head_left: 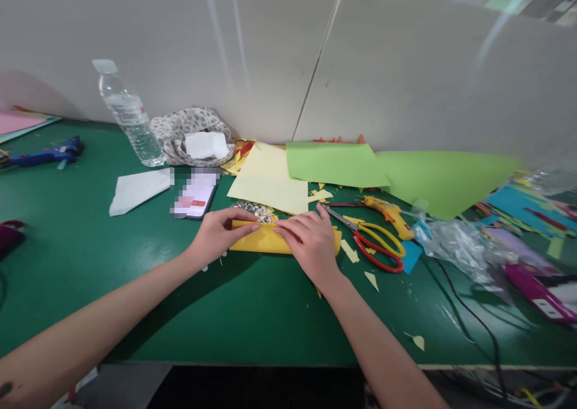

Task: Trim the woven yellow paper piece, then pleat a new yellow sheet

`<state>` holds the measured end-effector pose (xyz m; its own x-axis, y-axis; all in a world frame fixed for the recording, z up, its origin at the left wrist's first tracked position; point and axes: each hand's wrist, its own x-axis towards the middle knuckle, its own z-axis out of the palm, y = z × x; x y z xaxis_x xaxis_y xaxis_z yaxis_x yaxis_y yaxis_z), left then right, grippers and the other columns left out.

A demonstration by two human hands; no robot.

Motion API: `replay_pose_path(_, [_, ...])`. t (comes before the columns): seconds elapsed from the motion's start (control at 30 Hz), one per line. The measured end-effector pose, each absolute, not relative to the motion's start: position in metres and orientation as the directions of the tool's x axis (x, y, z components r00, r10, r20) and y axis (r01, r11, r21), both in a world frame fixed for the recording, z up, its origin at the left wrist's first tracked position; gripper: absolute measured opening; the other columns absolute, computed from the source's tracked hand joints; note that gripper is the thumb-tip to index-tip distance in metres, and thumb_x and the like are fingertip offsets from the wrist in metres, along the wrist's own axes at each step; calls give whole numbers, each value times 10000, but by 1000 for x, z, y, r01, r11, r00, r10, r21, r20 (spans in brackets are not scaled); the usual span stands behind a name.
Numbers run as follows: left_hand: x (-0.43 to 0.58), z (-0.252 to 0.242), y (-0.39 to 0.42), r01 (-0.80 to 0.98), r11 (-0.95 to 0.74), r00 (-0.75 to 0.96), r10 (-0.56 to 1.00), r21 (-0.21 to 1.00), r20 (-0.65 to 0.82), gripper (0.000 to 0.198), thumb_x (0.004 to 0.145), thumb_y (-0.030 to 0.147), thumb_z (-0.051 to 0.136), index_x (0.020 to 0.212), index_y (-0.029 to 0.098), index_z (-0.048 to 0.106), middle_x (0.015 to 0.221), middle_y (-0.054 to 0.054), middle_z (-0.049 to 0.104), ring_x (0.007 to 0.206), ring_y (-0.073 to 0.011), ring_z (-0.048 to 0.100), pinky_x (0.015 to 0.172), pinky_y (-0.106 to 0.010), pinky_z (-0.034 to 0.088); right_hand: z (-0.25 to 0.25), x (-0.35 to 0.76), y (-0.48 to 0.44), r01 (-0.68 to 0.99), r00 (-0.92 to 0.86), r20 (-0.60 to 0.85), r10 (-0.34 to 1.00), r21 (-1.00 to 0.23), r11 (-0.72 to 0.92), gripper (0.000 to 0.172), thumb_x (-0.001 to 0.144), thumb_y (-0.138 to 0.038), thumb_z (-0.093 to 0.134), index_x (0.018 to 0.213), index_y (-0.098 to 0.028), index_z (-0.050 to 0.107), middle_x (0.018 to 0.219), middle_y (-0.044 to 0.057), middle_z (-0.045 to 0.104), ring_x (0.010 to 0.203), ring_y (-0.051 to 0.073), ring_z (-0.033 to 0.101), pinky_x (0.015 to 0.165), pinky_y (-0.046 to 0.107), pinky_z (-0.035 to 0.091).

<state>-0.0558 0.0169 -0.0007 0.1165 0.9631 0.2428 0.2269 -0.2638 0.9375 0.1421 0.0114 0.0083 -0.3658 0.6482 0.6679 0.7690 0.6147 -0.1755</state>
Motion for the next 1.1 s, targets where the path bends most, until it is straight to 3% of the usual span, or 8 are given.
replay_pose_path(0.1, [-56,1,16,258,-231,99,972,938,212,197,678,345,699,802,192,703,764,-26,684,597,-104,577,500,-195,469,8,142,11,768,-364,671,646,-176,616,125,843,-303,553,836,-251,667,748,-27,682,754,152,559,986,433,253])
replay_pose_path(0.17, [-57,2,15,316,-198,92,980,928,178,213,683,370,690,802,195,714,619,2,627,437,-61,427,374,-177,333,8,142,11,769,-365,670,646,-175,615,126,843,-300,553,832,-248,668,745,-25,682,753,153,560,988,432,253])
replay_pose_path(0.23, [-57,3,14,350,-164,85,986,922,143,223,685,383,684,798,194,721,480,38,511,380,-44,282,339,-183,212,8,142,11,770,-363,672,645,-174,614,119,838,-296,561,828,-246,668,740,-27,680,753,153,559,994,432,250])
replay_pose_path(0.3, [-57,4,14,356,-140,73,990,924,122,223,684,384,682,789,192,725,430,54,428,379,-45,242,347,-190,174,8,142,11,772,-361,674,645,-172,612,115,836,-296,563,827,-250,668,737,-30,678,751,152,558,999,434,247])
replay_pose_path(0.47, [-56,4,14,350,-104,64,994,931,88,227,682,393,674,776,193,727,433,49,425,386,-51,253,363,-196,176,7,142,11,772,-360,676,643,-170,612,116,837,-298,562,828,-254,668,733,-34,673,751,152,555,1001,434,251])
replay_pose_path(0.87, [-57,3,13,366,-226,98,974,903,204,177,713,352,649,763,196,713,700,-13,681,493,-86,462,454,-201,363,12,142,10,756,-346,646,681,-238,610,122,831,-294,565,735,-248,622,733,-45,677,774,158,557,1008,448,230])
replay_pose_path(1.0, [-64,4,19,330,-249,34,967,911,252,204,704,387,659,769,199,708,778,-23,697,639,-127,557,529,-209,405,19,158,16,789,-242,697,675,-264,555,129,780,-354,618,724,-238,617,732,-27,681,761,176,559,996,454,255])
replay_pose_path(1.1, [-70,6,24,344,-224,-23,969,912,247,237,700,414,658,791,201,706,754,-13,689,602,-117,535,499,-205,379,24,172,21,821,-119,720,684,-316,476,140,758,-372,635,743,-234,625,753,-4,676,784,196,562,984,467,275])
